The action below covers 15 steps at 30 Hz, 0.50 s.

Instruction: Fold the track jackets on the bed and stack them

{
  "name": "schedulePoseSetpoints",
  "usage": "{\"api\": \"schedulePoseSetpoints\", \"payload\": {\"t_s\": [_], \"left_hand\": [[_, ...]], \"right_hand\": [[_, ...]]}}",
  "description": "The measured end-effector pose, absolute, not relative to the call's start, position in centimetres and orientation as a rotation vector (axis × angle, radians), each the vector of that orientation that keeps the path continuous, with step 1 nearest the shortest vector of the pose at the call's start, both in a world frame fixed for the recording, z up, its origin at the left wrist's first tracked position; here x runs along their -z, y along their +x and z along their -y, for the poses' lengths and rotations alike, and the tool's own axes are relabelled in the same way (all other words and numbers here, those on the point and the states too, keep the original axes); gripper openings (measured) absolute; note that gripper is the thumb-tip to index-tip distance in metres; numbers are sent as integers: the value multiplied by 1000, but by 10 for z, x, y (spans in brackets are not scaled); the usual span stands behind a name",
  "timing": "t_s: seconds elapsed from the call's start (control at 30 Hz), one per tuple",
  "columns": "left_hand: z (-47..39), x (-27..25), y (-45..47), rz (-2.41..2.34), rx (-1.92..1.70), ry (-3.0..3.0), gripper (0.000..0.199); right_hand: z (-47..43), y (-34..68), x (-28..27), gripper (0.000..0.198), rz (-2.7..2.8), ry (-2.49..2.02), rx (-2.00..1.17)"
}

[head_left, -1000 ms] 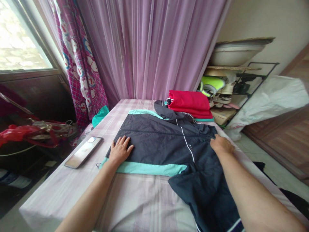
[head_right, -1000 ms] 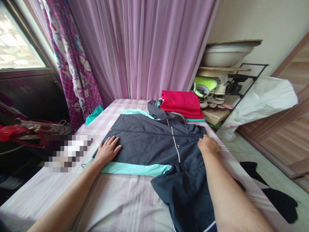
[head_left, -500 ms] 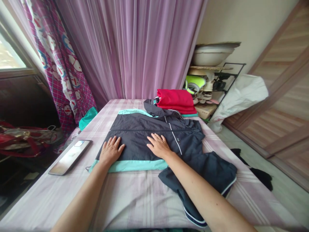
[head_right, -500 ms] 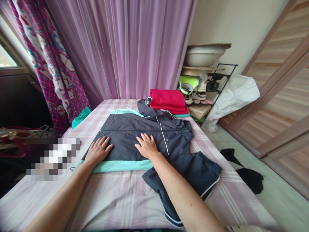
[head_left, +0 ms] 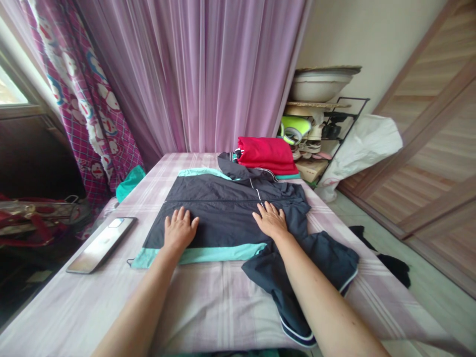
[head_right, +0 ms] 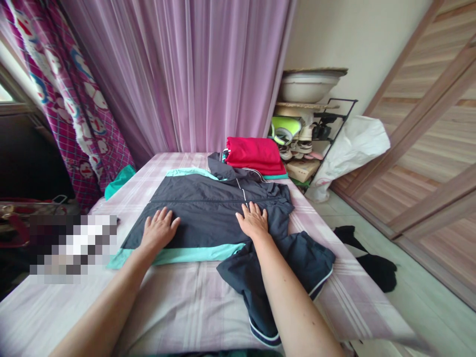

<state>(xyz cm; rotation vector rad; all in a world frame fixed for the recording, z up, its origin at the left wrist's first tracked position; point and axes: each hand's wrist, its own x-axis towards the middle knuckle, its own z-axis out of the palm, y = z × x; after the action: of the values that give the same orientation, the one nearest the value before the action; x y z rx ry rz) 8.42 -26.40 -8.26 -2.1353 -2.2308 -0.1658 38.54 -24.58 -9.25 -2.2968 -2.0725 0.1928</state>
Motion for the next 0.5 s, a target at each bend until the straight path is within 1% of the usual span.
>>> {"api": "schedulePoseSetpoints", "payload": {"t_s": [0.13, 0.23, 0.33, 0.5], "left_hand": [[269, 84, 146, 1926, 308, -2443, 57], [270, 90, 163, 1814, 291, -2568, 56], [269, 94, 144, 1876, 223, -2546, 56], [267, 94, 79, 2061, 144, -2378, 56]], "right_hand": [[246, 384, 94, 62, 2069, -2292, -168], [246, 385, 94, 62, 2073, -2284, -157], [246, 386, 95, 62, 2067, -2284, -167], [247, 386, 95, 61, 2063, -2282, -169]]}}
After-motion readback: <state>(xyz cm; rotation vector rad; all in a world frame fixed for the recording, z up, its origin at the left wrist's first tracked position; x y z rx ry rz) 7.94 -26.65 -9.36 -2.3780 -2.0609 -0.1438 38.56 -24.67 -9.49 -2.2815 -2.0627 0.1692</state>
